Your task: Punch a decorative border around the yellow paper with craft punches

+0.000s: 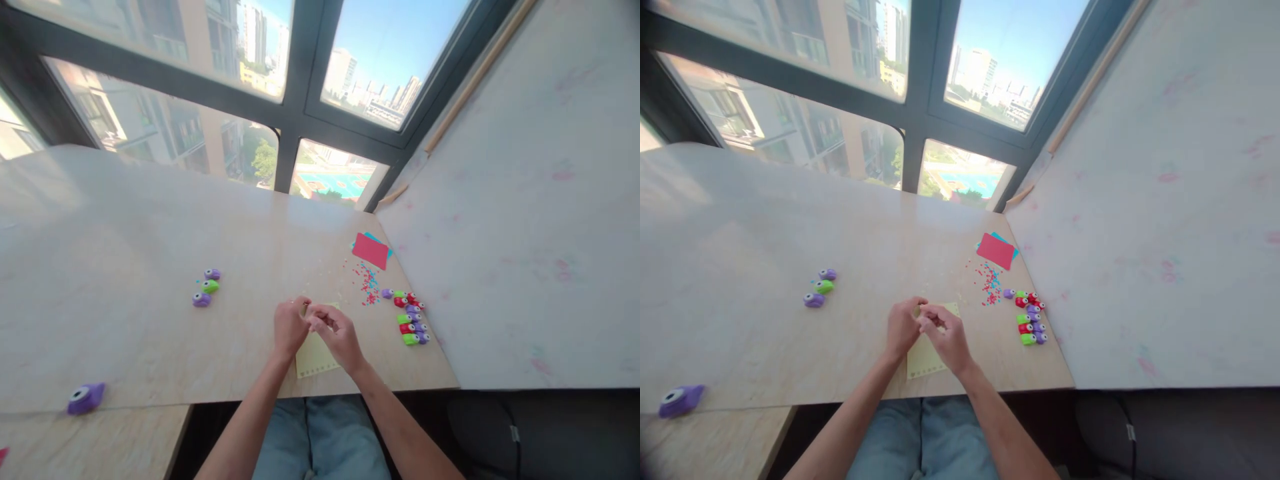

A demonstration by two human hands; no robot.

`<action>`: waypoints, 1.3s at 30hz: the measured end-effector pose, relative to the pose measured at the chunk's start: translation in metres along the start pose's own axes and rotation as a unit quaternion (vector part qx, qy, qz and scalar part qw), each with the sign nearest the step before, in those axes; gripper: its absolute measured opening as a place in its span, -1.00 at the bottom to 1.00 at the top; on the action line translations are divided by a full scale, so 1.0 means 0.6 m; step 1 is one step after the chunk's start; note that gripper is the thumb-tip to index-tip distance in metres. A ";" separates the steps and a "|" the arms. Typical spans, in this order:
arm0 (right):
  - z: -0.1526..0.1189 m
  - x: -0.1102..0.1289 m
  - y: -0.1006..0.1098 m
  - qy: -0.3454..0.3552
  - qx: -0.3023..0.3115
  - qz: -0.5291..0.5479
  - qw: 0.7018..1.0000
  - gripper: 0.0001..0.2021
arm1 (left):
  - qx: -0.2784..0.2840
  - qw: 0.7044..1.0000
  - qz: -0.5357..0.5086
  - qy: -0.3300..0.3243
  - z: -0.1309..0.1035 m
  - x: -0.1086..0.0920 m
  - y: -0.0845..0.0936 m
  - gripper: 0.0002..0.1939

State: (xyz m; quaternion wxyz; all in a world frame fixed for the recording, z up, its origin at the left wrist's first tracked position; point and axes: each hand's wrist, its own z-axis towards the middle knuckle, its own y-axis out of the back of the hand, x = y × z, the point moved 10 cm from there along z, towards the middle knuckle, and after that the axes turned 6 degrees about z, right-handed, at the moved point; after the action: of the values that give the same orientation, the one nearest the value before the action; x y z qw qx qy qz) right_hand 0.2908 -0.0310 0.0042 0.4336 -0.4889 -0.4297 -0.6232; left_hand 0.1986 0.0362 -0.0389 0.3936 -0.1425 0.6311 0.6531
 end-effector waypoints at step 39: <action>-0.143 -0.113 0.369 -0.164 -0.332 -0.069 0.926 -0.07 | -0.038 0.999 0.037 -0.003 0.013 0.002 0.008 -0.79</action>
State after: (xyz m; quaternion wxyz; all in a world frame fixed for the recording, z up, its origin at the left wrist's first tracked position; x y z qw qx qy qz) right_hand 0.4931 -0.1614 -0.0505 0.1255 -0.6691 -0.2959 -0.6701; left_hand 0.1968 0.0444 -0.0353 0.3654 -0.1322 0.6092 0.6913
